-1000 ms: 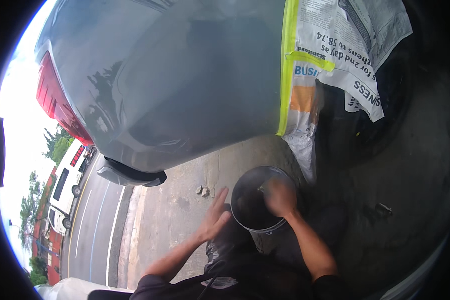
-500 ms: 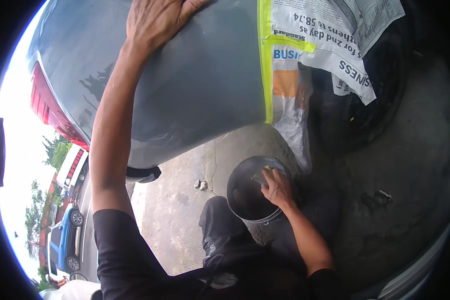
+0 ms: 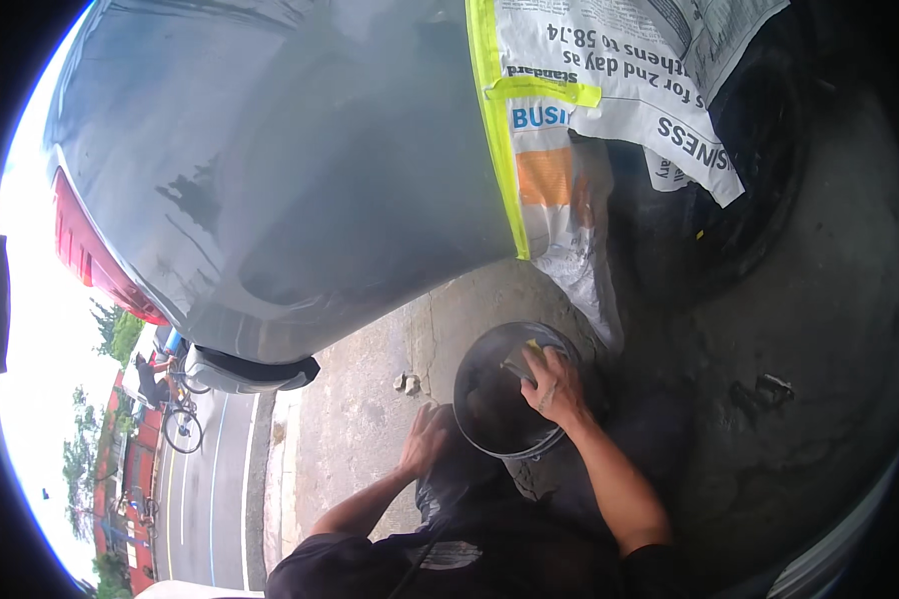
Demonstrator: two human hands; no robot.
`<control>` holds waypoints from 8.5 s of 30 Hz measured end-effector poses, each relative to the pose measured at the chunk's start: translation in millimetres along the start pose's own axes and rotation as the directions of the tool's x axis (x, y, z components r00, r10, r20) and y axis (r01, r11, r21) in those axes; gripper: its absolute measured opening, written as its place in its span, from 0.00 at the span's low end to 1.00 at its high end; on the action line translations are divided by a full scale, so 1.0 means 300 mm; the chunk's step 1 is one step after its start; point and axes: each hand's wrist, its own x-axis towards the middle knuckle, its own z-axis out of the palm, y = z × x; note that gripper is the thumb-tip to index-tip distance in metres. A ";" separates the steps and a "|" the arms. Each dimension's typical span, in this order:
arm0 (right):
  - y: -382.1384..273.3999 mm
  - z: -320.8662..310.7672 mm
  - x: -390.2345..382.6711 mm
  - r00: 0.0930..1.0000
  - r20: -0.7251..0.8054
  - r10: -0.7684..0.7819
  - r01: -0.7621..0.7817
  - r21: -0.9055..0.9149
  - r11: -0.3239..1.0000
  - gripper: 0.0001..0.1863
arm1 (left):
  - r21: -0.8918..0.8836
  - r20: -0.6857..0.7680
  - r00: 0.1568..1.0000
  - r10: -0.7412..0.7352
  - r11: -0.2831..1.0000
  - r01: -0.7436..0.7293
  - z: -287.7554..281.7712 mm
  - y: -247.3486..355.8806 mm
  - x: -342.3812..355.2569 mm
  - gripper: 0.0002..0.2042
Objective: The person sits on the ground and uses a sanding block to sand a section of a car's rear bumper. They repeatedly dip the sanding block into a bucket of water and continue sanding the surface.
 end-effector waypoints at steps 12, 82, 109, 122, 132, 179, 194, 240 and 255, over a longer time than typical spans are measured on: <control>-0.022 0.009 0.014 0.997 0.050 -0.051 0.054 -0.058 0.997 0.32 | -0.499 -0.086 0.949 0.302 0.812 -0.303 -0.460 0.586 0.109 0.42; -0.009 0.057 0.032 0.998 0.046 -0.052 0.056 -0.077 0.995 0.33 | 0.783 -0.077 0.398 0.914 0.303 -0.543 -0.895 0.746 0.641 0.40; -0.026 0.049 0.049 0.980 -0.074 -0.182 0.186 0.048 0.981 0.34 | 0.487 0.194 0.379 0.905 0.247 -0.838 -0.656 0.702 0.591 0.37; -0.001 0.058 0.003 0.995 -0.034 -0.099 0.101 0.052 0.994 0.32 | 0.903 -0.431 0.138 0.892 0.427 0.056 -1.663 0.972 0.710 0.49; 0.000 0.055 0.032 0.983 -0.068 -0.171 0.170 -0.018 0.985 0.33 | 0.492 0.205 0.389 0.898 0.249 -0.834 -0.673 0.699 0.620 0.35; -0.035 0.046 0.045 0.991 -0.050 -0.121 0.121 0.002 0.993 0.32 | 0.801 -0.228 0.408 0.884 0.408 -0.437 -0.814 0.638 0.619 0.39; -0.012 0.046 0.022 0.996 -0.047 -0.075 0.077 0.042 0.996 0.33 | -0.773 0.200 0.798 -0.569 0.409 0.485 0.131 0.076 -0.300 0.37; -0.053 0.033 0.021 0.993 -0.020 -0.119 0.119 -0.001 0.993 0.31 | 0.703 -0.615 0.563 0.553 0.707 0.074 -1.211 0.441 0.294 0.54; -0.016 0.019 0.020 0.992 0.020 -0.122 0.123 -0.022 0.992 0.33 | 0.812 -0.499 0.471 0.728 0.582 -0.038 -1.160 0.761 0.534 0.48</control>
